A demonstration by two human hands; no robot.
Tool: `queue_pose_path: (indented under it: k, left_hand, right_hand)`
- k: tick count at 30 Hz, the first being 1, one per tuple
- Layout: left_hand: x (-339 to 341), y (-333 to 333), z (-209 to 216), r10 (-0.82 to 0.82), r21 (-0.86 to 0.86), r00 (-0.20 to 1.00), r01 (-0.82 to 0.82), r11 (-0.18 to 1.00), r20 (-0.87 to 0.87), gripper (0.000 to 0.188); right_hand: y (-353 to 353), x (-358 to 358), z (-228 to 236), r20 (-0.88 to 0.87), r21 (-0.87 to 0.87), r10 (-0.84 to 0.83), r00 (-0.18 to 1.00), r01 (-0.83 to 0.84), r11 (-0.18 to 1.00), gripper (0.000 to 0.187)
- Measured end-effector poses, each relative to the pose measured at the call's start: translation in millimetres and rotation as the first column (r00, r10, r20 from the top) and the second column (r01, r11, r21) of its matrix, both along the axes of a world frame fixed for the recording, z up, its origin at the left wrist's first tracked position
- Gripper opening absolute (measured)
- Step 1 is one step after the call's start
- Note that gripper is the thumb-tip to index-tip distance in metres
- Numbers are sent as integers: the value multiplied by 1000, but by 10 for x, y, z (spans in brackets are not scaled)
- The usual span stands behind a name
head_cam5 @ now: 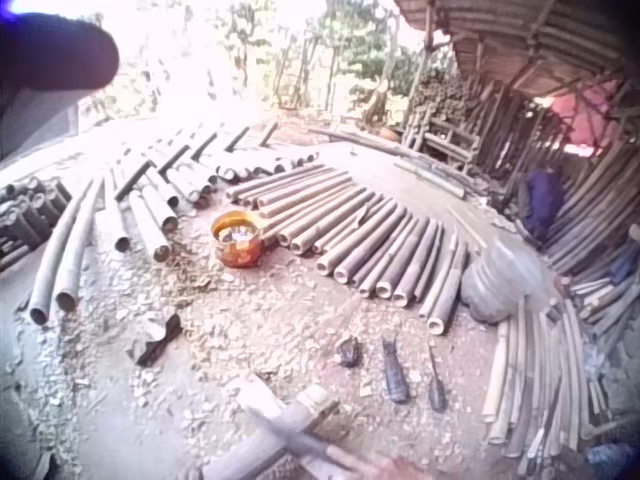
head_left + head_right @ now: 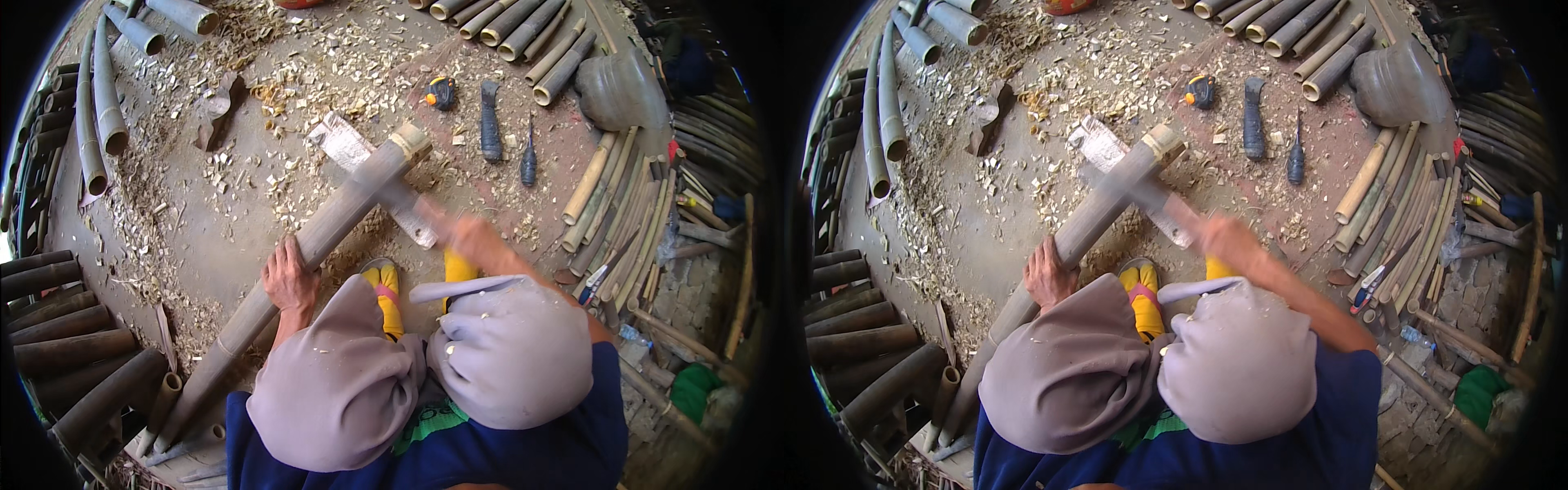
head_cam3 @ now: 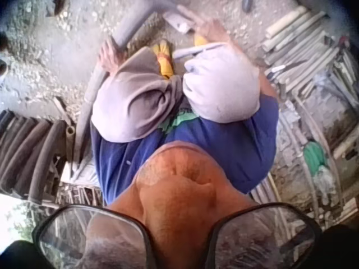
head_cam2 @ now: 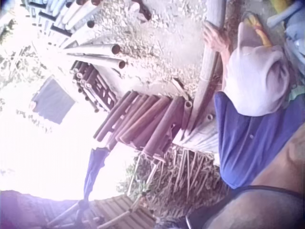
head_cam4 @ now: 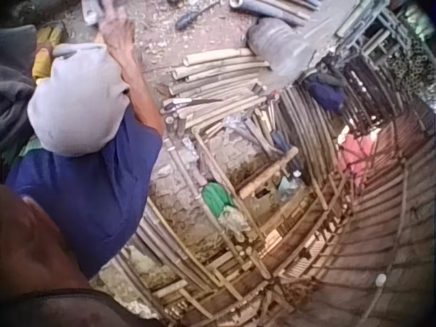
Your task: The person sits on the ground and uses a knife to shave and shape the ends of bamboo poles. They repeatedly rotate the poles, scrape the surfaces, and place finished pieces aside among other bamboo sections.
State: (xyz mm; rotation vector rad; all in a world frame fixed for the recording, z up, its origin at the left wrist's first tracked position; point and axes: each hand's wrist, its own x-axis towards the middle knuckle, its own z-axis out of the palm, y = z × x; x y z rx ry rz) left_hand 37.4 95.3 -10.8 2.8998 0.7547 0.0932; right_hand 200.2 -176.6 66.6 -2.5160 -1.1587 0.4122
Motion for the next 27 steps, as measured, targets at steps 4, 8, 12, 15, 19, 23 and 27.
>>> queue_pose_path:
  k: [4,8,12,15,19,23,27]
  left_hand:
    - [5,-32,-17,-9,40,999,7,999,46,66]
    - [-111,64,6,27,115,998,-34,993,59,65]
    - [-37,-60,-20,-6,77,995,-1,997,100,65]
    - [-74,-71,7,7,94,994,-17,995,110,64]
    - [-99,-53,-50,24,118,992,-39,992,125,64]
    - [-39,-88,-44,7,102,988,-23,994,155,63]
    - [-146,-18,-72,54,147,988,-76,986,143,62]
  right_hand:
    - [56,571,127,-231,-177,-699,676,678,714,54]
    - [154,171,-164,-177,165,-12,984,42,985,54]
    - [-72,527,-46,-276,27,-387,880,409,912,52]
    - [-108,429,76,-312,-45,-478,821,490,871,54]
    - [-67,135,12,-84,-187,106,991,-120,975,57]
    - [-79,443,48,-27,-125,-39,999,36,992,55]
    - [131,38,-85,-115,-34,179,977,-184,982,58]
